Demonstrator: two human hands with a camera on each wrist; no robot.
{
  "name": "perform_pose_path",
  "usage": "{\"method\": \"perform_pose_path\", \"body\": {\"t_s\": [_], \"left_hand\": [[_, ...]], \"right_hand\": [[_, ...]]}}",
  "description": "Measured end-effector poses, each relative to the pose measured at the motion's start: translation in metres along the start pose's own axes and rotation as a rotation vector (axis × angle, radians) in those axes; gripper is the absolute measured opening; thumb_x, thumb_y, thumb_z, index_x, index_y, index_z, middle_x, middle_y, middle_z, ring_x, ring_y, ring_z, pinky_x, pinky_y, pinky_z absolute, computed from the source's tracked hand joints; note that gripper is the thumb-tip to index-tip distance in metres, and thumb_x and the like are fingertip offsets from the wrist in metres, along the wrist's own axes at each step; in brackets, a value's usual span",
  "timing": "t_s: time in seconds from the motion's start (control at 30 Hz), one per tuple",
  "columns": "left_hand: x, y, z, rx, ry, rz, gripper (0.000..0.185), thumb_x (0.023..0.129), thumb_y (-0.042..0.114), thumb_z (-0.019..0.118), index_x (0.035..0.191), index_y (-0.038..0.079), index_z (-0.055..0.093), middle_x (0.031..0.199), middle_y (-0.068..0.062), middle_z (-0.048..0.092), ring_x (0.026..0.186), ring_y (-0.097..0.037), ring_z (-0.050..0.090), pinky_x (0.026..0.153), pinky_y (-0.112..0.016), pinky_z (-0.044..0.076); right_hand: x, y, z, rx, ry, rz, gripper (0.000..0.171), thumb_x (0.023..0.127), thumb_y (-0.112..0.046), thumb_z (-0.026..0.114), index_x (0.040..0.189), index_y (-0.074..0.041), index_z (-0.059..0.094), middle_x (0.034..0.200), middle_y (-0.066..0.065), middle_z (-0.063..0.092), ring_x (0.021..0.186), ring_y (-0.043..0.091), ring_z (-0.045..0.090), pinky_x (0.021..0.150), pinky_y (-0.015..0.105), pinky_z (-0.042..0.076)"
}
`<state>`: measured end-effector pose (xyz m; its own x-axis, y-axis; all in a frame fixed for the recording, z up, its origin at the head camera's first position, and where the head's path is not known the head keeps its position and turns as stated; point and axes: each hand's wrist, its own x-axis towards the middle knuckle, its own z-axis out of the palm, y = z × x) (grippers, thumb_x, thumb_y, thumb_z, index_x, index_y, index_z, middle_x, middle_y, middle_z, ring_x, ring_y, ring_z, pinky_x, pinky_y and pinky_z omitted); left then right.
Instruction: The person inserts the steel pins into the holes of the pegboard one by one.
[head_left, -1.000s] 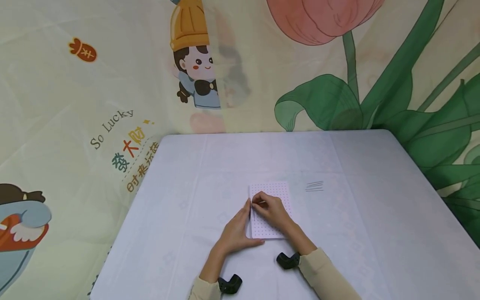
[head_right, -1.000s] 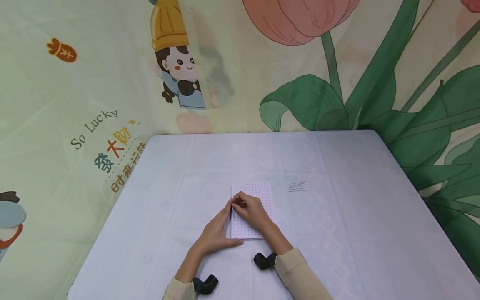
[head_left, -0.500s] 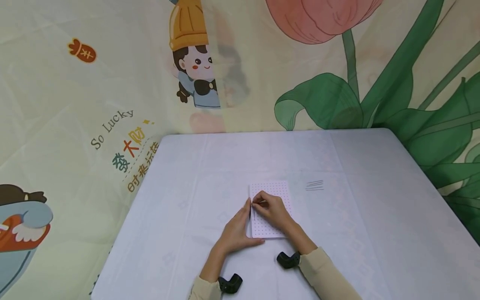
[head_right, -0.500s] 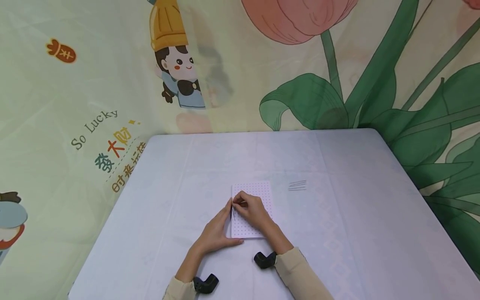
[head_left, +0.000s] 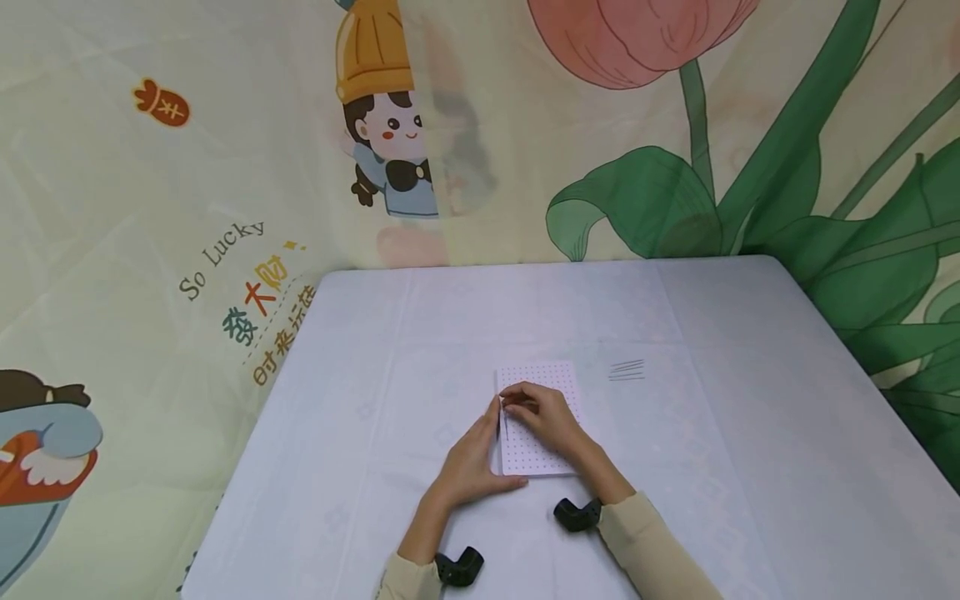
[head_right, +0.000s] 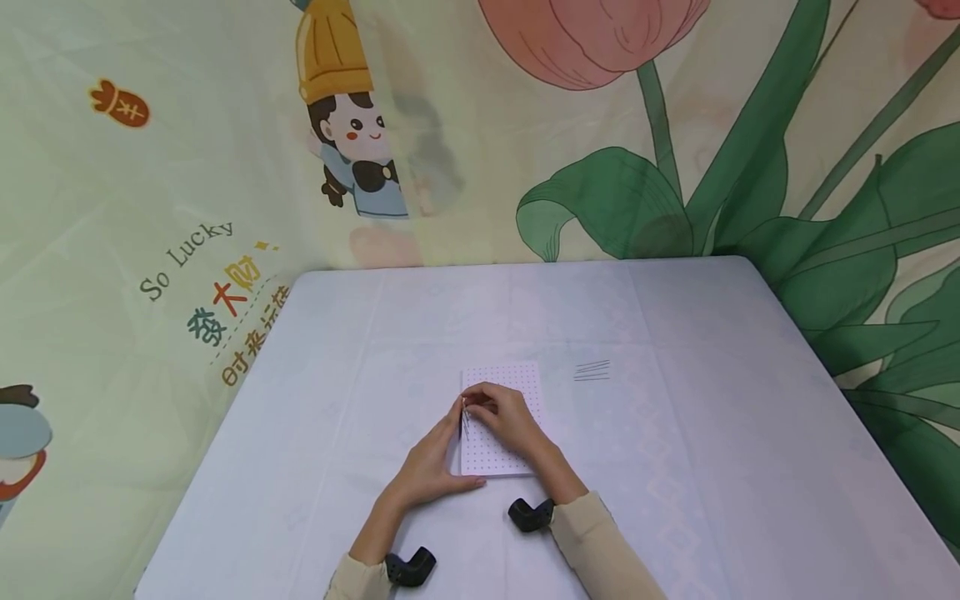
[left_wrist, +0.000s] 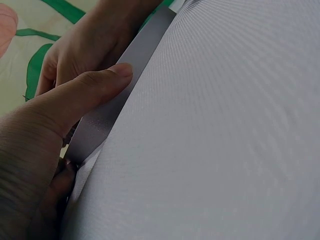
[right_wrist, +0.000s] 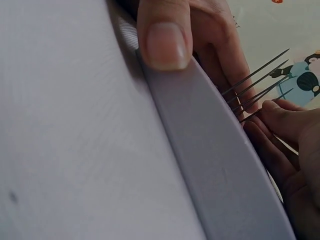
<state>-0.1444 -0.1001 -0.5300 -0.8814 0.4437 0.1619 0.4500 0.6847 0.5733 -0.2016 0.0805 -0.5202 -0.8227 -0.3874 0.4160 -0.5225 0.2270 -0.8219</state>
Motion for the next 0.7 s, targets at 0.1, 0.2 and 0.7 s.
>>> {"method": "perform_pose_path", "body": {"t_s": [0.1, 0.2, 0.7], "left_hand": [[0.001, 0.000, 0.000, -0.006, -0.005, 0.005, 0.122, 0.064, 0.065, 0.070, 0.149, 0.010, 0.001, 0.151, -0.008, 0.019, 0.134, -0.022, 0.027, 0.102, -0.039, 0.035], [0.001, 0.000, 0.000, -0.009, -0.009, 0.002, 0.122, 0.064, 0.064, 0.070, 0.149, 0.010, 0.001, 0.152, -0.007, 0.018, 0.135, -0.021, 0.026, 0.103, -0.039, 0.034], [0.002, 0.002, 0.002, 0.016, 0.002, -0.034, 0.127, 0.061, 0.060, 0.075, 0.149, 0.008, 0.001, 0.152, -0.007, 0.017, 0.135, -0.022, 0.024, 0.105, -0.037, 0.031]], "right_hand": [[0.000, -0.001, -0.002, 0.002, -0.001, 0.018, 0.022, 0.087, -0.007, 0.062, 0.109, -0.007, 0.064, 0.100, 0.003, 0.067, 0.093, 0.015, 0.064, 0.080, 0.024, 0.051], [-0.001, 0.000, -0.008, 0.012, 0.029, 0.044, 0.019, 0.088, -0.012, 0.061, 0.107, -0.009, 0.066, 0.101, 0.002, 0.067, 0.093, 0.015, 0.064, 0.079, 0.026, 0.051], [-0.032, 0.045, -0.116, -0.394, 0.389, 0.035, 0.010, 0.084, -0.014, 0.068, 0.091, -0.008, 0.069, 0.089, 0.002, 0.068, 0.082, 0.017, 0.063, 0.075, 0.015, 0.047]]}}
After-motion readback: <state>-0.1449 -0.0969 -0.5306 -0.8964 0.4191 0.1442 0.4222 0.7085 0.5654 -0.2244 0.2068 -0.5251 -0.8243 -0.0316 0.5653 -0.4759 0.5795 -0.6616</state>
